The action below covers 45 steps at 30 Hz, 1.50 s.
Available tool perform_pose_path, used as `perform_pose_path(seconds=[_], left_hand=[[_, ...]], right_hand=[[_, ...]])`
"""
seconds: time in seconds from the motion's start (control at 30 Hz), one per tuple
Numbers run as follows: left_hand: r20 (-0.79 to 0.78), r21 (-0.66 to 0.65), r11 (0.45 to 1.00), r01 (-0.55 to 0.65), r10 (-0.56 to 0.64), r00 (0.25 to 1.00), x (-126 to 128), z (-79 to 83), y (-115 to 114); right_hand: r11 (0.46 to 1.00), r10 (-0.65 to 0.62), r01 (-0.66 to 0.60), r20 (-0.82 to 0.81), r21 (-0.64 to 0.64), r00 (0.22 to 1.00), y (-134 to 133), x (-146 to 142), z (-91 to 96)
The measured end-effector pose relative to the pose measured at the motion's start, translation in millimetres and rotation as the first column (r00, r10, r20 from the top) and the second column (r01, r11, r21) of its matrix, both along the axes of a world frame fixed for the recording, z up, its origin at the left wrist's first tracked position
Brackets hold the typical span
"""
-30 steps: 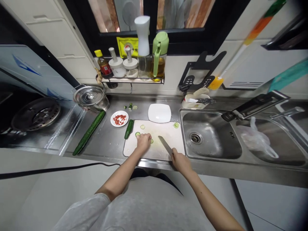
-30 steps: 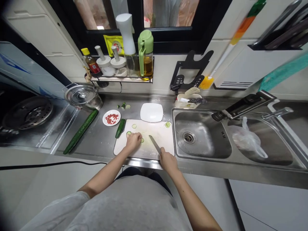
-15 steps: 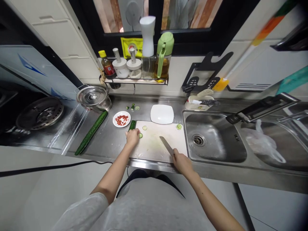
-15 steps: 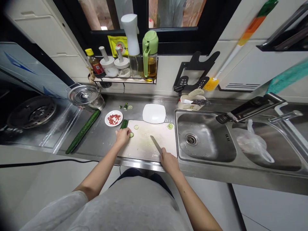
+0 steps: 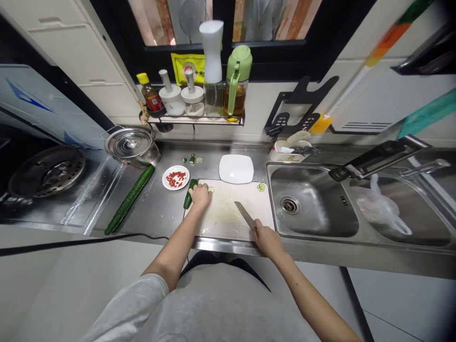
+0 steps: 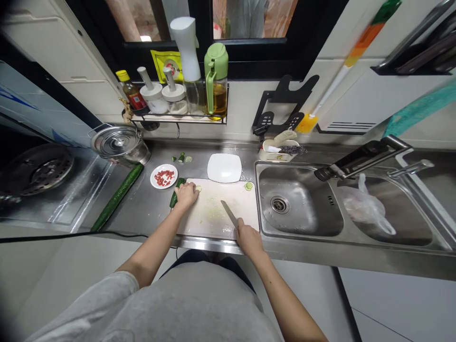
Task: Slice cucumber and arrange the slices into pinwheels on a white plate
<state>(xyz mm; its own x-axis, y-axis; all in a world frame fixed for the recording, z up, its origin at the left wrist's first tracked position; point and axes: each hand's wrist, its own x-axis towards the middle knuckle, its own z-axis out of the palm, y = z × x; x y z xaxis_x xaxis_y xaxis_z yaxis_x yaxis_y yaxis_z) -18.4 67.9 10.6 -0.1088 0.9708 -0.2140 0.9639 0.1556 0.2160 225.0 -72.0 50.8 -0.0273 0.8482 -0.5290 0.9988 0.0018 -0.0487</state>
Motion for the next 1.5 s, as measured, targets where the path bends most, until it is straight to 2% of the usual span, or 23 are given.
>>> perform_pose_path(seconds=[0.17,0.33,0.47,0.6,0.7,0.8,0.93,1.13,1.3,1.5], left_hand=[[-0.016,-0.036,0.999,-0.007,0.006,1.000,5,-3.4,11],[0.064,-0.045,0.999,0.014,-0.011,0.998,6,-1.3,13],[0.162,-0.065,0.998,0.028,-0.017,0.987,6,6.4,12],[0.342,-0.171,0.972,0.164,-0.097,0.935,5,13.0,4],[0.419,-0.273,0.900,0.340,-0.207,0.884,7,12.2,-3],[0.365,-0.297,0.854,0.427,-0.311,0.877,13,8.1,-10],[0.221,-0.200,0.887,0.416,-0.373,0.901,18,4.7,-13],[0.163,-0.161,0.932,0.326,-0.300,0.940,8,4.0,-16],[0.146,-0.196,0.921,0.337,-0.312,0.939,8,-0.1,-19],[0.150,-0.194,0.924,0.330,-0.305,0.941,9,-3.7,-21]], right_hand=[[1.000,-0.004,0.004,-0.012,0.020,1.000,-1,1,-1.2],[1.000,-0.018,0.018,-0.016,0.020,1.000,-3,1,-1.7],[0.999,-0.039,0.040,-0.028,0.018,0.999,-3,2,-2.1],[0.998,-0.055,0.055,-0.021,0.002,0.998,-3,2,-1.8],[0.999,-0.053,0.053,-0.020,-0.002,0.998,-4,1,-2.0],[0.999,-0.047,0.047,-0.021,-0.005,0.999,-5,1,-2.9],[0.999,-0.034,0.033,-0.018,-0.008,0.999,-6,-1,-1.9],[0.999,0.038,-0.039,-0.075,-0.020,0.996,-4,-18,9.4],[0.992,0.109,-0.115,-0.100,-0.058,0.989,3,-39,17.5],[0.986,0.156,-0.161,-0.091,-0.050,0.984,7,-47,15.9]])
